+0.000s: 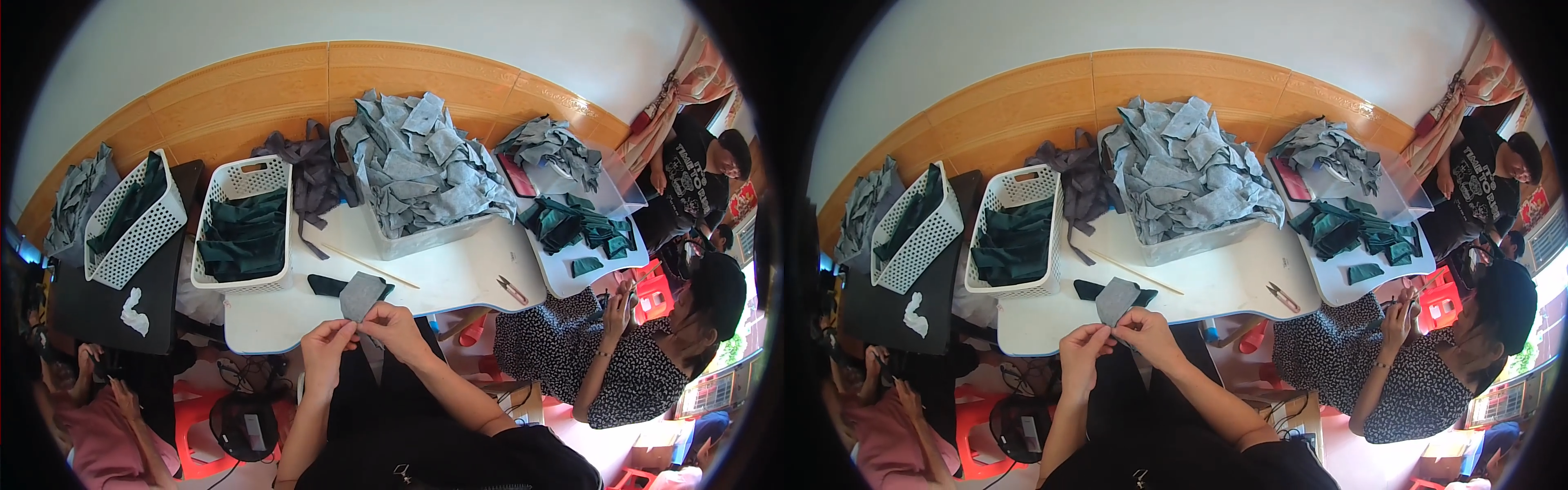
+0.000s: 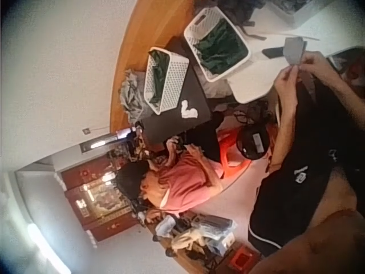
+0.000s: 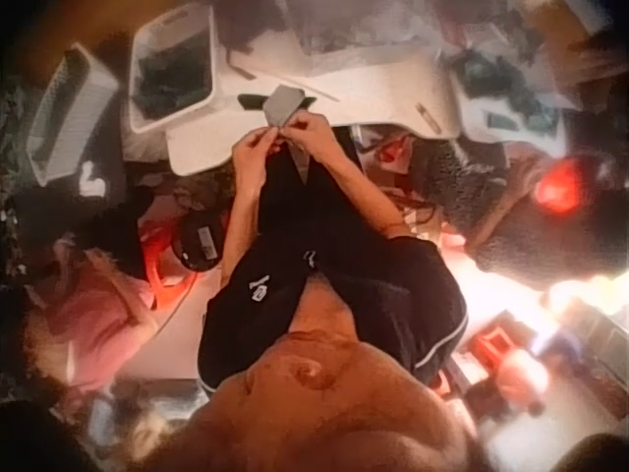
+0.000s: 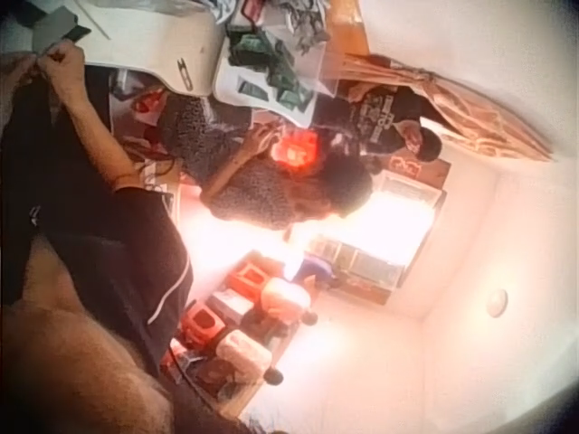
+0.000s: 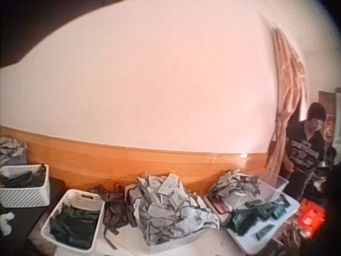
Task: The recorder uses a wooden stick to turn small green and grey fabric pieces inside out.
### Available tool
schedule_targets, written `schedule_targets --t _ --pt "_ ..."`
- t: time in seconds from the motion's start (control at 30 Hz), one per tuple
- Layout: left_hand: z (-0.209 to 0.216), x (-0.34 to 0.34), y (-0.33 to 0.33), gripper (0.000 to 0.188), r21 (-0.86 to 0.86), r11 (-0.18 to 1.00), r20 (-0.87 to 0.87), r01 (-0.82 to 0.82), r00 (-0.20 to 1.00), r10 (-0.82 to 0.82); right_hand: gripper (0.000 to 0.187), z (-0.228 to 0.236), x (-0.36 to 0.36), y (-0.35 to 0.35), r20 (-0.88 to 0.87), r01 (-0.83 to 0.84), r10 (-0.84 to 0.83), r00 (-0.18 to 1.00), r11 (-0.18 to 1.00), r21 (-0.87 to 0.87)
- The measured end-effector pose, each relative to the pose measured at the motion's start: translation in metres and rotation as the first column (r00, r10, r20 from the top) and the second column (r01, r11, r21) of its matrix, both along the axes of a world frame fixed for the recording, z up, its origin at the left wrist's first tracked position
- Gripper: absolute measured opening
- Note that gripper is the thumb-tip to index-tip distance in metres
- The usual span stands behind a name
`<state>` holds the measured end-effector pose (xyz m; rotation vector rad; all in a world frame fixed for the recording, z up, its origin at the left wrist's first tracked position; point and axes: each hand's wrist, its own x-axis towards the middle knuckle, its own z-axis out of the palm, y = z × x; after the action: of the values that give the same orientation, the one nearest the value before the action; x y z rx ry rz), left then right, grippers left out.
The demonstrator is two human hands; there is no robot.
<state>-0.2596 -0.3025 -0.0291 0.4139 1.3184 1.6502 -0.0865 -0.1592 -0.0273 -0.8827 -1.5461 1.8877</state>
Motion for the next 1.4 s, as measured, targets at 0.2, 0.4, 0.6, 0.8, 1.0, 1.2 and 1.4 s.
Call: schedule_targets --t 0.2,0.4,0.6,0.8,1.0,1.2,1.4 --pt "-0.024 -0.008 0.003 0.012 -0.005 0.999 0.474 0.036 0.880 -0.030 0.021 -0.003 0.002 -0.008 -0.007 0.023 -0.025 1.000 0.985 -0.170" --pt "-0.062 0.009 0.011 0.011 0.087 0.994 0.134 0.068 0.988 -0.079 0.008 -0.018 0.010 -0.006 0.080 0.108 -0.098 0.992 0.985 -0.138" --pt "-0.089 0.030 -0.004 0.015 -0.024 0.985 -0.027 0.170 0.985 -0.171 0.022 -0.029 -0.003 -0.017 0.073 0.202 -0.239 0.968 0.921 0.334" --pt "-0.065 0.015 0.011 0.022 0.023 0.999 0.151 -0.049 0.988 0.045 0.026 -0.053 0.014 -0.010 -0.012 0.050 -0.049 0.999 0.998 0.045" --pt "-0.056 0.029 0.017 0.018 0.068 0.997 0.362 -0.035 0.932 0.008 0.017 -0.039 0.011 -0.026 0.177 0.048 -0.044 0.983 0.999 -0.021" --pt "-0.057 0.067 0.009 0.016 0.012 0.999 0.473 -0.031 0.881 0.022 0.023 -0.017 0.004 -0.029 0.108 0.255 -0.304 0.947 0.911 0.324" --pt "-0.057 0.063 0.015 0.022 0.020 0.998 0.505 0.056 0.861 -0.058 0.025 -0.013 0.011 -0.019 -0.027 0.284 -0.327 0.945 0.773 0.567"
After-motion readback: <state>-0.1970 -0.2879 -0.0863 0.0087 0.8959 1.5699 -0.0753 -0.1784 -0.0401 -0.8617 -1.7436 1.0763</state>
